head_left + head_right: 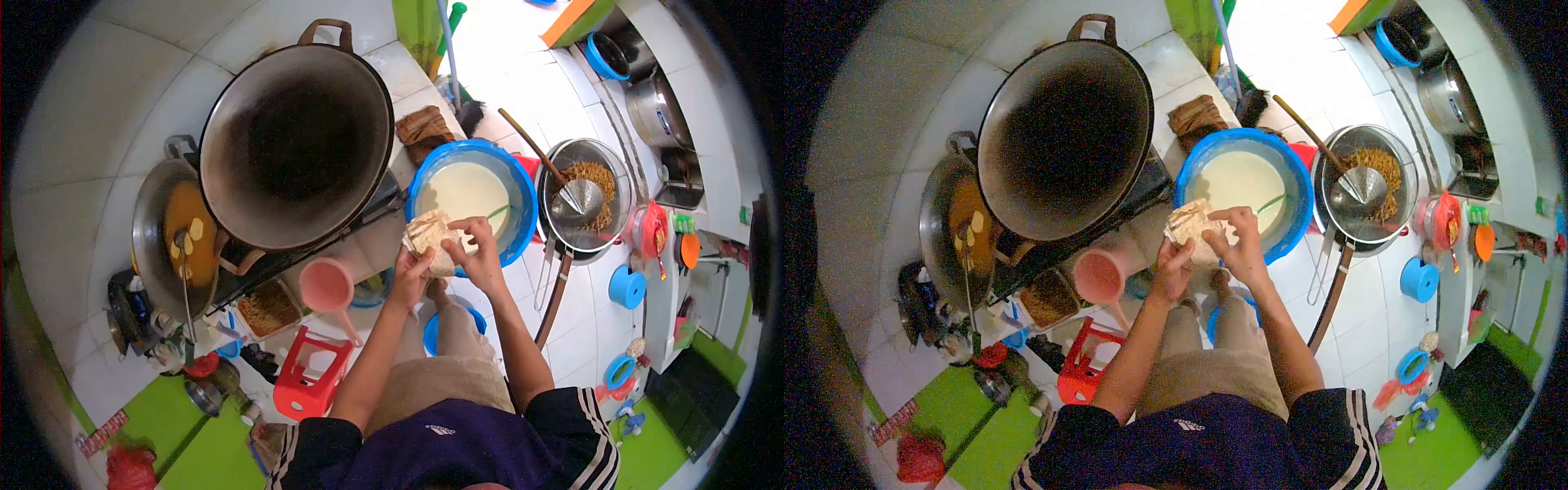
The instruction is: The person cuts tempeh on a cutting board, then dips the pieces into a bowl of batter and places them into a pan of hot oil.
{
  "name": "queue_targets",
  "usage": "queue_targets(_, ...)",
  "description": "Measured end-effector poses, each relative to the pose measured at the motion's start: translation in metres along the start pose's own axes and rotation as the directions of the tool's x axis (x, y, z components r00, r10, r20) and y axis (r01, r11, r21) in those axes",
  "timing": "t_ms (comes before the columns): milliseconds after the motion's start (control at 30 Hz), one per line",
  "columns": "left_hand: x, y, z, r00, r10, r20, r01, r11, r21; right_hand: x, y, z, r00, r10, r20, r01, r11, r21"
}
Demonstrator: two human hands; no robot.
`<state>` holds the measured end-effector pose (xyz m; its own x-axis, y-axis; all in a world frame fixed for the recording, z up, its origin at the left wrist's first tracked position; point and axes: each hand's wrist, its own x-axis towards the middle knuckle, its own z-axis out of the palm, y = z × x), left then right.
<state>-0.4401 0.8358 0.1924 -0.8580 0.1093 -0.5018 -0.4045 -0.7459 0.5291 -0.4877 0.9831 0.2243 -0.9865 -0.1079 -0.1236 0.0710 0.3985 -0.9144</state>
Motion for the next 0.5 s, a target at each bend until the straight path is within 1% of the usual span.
queue_targets(33,0.002,-0.002,0.000,1.000,-0.005,-0.009,0.005,1.000,0.015,0.002,0.002,-0.001,1.000,-0.003,-0.001,0.003,1.000,-0.017)
queue_targets(133,0.008,-0.008,-0.006,0.999,-0.045,-0.028,0.046,0.999,0.025,0.010,0.014,0.000,0.988,0.153,0.024,-0.155,0.984,0.091)
queue_targets(167,0.008,-0.011,-0.007,0.998,-0.061,-0.032,0.061,0.998,0.021,0.012,0.016,0.000,0.982,0.180,0.061,-0.186,0.975,0.125)
queue_targets(233,0.008,-0.013,-0.008,0.999,-0.039,-0.019,0.039,0.999,-0.018,0.017,0.017,0.001,0.965,0.228,0.127,-0.250,0.949,0.194)
queue_targets(333,0.001,-0.008,-0.008,1.000,-0.024,-0.012,0.023,0.998,-0.065,0.020,0.012,0.007,0.978,0.180,0.104,-0.199,0.954,0.223)
queue_targets(500,-0.009,0.010,-0.010,0.997,0.069,-0.042,-0.072,0.995,-0.074,0.023,-0.012,0.017,0.957,0.213,0.195,-0.258,0.936,0.240)
